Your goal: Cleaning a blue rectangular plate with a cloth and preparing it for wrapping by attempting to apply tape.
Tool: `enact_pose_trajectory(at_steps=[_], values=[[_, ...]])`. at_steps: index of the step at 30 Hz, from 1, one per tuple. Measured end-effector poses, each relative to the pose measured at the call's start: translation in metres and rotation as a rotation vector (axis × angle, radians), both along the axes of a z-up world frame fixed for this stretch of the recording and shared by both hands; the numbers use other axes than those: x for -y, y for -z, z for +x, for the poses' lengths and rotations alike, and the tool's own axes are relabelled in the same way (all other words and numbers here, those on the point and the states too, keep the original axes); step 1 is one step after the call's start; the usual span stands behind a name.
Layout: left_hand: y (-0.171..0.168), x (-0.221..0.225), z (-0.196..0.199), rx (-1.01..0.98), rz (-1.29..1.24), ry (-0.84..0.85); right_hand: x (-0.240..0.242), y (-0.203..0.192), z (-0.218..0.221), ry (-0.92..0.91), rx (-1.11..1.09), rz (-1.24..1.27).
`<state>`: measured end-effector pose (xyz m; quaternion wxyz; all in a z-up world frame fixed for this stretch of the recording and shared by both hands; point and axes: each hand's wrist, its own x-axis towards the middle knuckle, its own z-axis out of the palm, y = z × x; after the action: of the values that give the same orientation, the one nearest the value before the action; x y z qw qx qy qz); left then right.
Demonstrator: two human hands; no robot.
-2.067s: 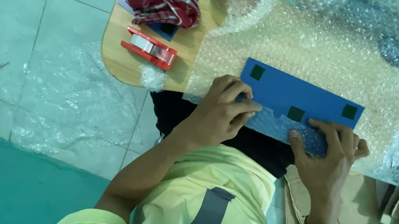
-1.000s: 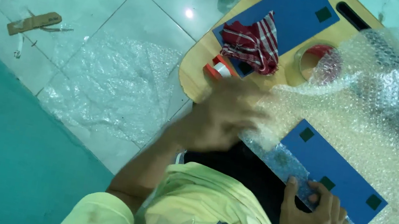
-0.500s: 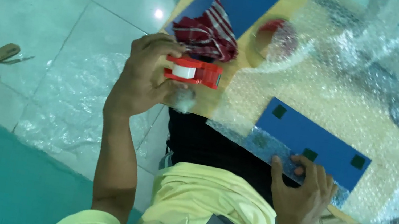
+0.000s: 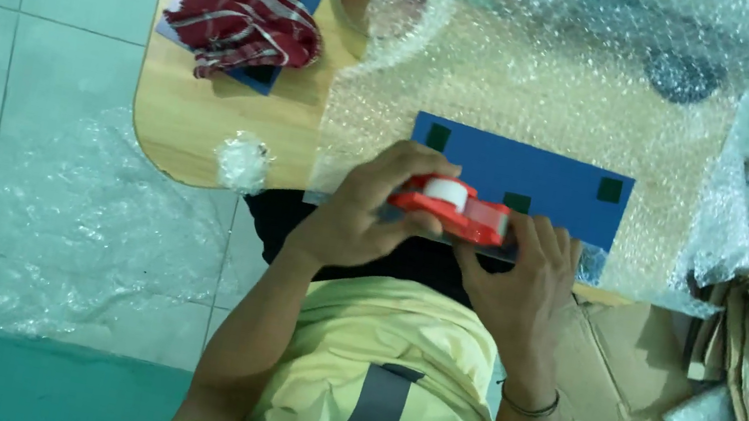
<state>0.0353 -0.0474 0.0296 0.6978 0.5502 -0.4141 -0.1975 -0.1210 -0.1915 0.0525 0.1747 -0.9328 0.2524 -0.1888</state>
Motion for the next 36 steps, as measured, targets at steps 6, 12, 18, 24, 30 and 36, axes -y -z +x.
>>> enact_pose_trajectory(at_steps=[6, 12, 18, 24, 30, 36], values=[[0.009, -0.002, 0.010, -0.004, 0.048, 0.033, 0.021, -0.022, -0.008, -0.087, 0.084, 0.388], [0.004, 0.000, 0.015, 0.047, 0.088, 0.058, 0.028, -0.034, -0.002, -0.053, 0.193, 0.310], [0.009, -0.001, 0.014, -0.050, 0.071, 0.098, 0.012, -0.038, 0.015, -0.231, 0.127, 0.240], [0.007, -0.001, 0.018, -0.037, 0.085, 0.150, 0.009, -0.039, 0.022, -0.271, 0.072, 0.081], [0.013, 0.000, 0.020, -0.004, 0.053, 0.200, 0.010, -0.044, 0.021, -0.264, 0.032, 0.173], [0.012, 0.000, 0.020, 0.016, 0.051, 0.166, 0.003, -0.063, 0.022, -0.159, 0.048, 0.533]])
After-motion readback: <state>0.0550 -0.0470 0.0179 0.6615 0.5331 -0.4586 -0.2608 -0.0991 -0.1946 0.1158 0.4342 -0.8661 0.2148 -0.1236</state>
